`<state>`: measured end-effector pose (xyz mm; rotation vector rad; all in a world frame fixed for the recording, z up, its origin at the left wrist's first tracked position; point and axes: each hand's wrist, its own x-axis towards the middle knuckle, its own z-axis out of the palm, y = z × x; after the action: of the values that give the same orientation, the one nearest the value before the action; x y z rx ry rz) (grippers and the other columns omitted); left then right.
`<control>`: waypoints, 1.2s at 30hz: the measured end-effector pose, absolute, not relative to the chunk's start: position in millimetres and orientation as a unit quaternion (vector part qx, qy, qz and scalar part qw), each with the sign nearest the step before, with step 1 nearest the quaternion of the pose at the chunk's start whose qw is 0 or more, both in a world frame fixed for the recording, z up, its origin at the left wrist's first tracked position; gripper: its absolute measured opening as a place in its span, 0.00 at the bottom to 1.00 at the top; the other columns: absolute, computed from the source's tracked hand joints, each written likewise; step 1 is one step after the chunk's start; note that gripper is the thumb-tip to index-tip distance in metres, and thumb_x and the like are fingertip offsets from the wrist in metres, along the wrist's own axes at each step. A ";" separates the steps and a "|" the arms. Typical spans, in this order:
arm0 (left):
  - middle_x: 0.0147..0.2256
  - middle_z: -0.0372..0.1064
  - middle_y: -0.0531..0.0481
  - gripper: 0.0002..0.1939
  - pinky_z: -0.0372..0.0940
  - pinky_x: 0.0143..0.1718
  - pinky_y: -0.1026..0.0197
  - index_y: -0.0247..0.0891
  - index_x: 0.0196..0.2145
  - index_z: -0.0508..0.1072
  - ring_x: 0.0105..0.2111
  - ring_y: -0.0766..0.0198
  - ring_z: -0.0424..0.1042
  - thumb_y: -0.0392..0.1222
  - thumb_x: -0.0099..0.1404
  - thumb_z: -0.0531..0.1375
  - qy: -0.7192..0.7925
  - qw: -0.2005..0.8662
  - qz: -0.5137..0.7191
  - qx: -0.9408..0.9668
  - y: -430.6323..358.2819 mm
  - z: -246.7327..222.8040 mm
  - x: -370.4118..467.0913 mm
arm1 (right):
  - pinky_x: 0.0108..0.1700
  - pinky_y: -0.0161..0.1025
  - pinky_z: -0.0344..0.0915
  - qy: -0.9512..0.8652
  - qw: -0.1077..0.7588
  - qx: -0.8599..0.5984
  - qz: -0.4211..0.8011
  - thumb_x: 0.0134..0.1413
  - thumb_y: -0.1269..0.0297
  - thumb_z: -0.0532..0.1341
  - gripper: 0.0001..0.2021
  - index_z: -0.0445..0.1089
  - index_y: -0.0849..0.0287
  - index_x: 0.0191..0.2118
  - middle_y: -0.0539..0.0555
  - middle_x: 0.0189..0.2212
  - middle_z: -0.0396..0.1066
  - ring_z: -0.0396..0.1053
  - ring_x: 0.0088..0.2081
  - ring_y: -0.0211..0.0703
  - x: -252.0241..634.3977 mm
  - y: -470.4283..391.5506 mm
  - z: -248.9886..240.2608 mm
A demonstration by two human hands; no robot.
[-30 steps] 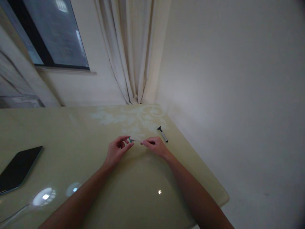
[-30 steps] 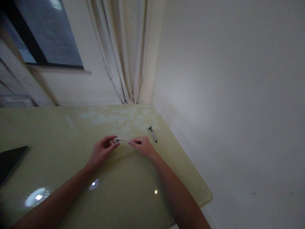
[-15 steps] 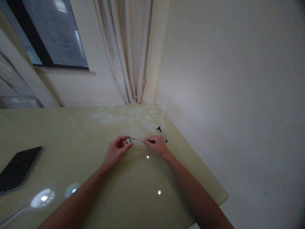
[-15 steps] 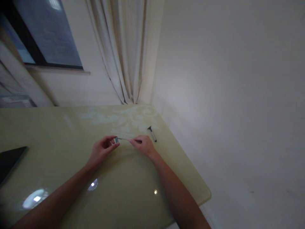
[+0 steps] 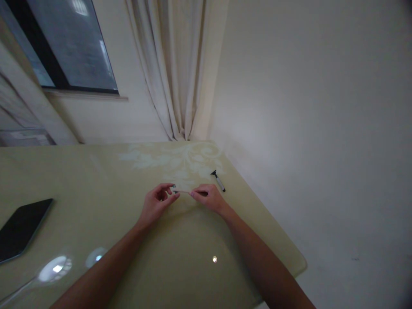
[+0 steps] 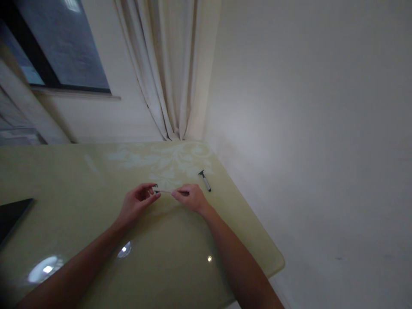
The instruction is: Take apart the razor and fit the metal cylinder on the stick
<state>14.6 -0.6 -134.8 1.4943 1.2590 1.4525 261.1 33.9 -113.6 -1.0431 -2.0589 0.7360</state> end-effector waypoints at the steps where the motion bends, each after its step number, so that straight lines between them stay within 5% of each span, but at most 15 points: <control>1: 0.31 0.69 0.54 0.24 0.57 0.24 0.66 0.38 0.45 0.80 0.24 0.69 0.63 0.54 0.55 0.74 0.484 0.348 0.560 0.576 -0.5 -135.3 14.4 | 0.30 0.35 0.57 -0.796 0.355 -0.408 0.274 0.64 0.56 0.66 0.14 0.85 0.60 0.37 0.53 0.26 0.76 0.67 0.27 0.37 262.1 33.9 -113.2; 36: 0.29 0.70 0.55 0.22 0.59 0.25 0.65 0.40 0.45 0.80 0.24 0.68 0.64 0.53 0.57 0.74 0.479 0.327 0.545 0.606 -2.7 -133.2 14.5 | 0.34 0.36 0.60 -0.789 0.350 -0.422 0.277 0.68 0.53 0.65 0.16 0.85 0.59 0.40 0.54 0.31 0.79 0.69 0.30 0.39 260.7 36.4 -115.7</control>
<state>14.5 -2.7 -133.2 1.5879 1.2551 1.4268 260.7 36.4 -115.7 -1.0931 -2.0439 0.7176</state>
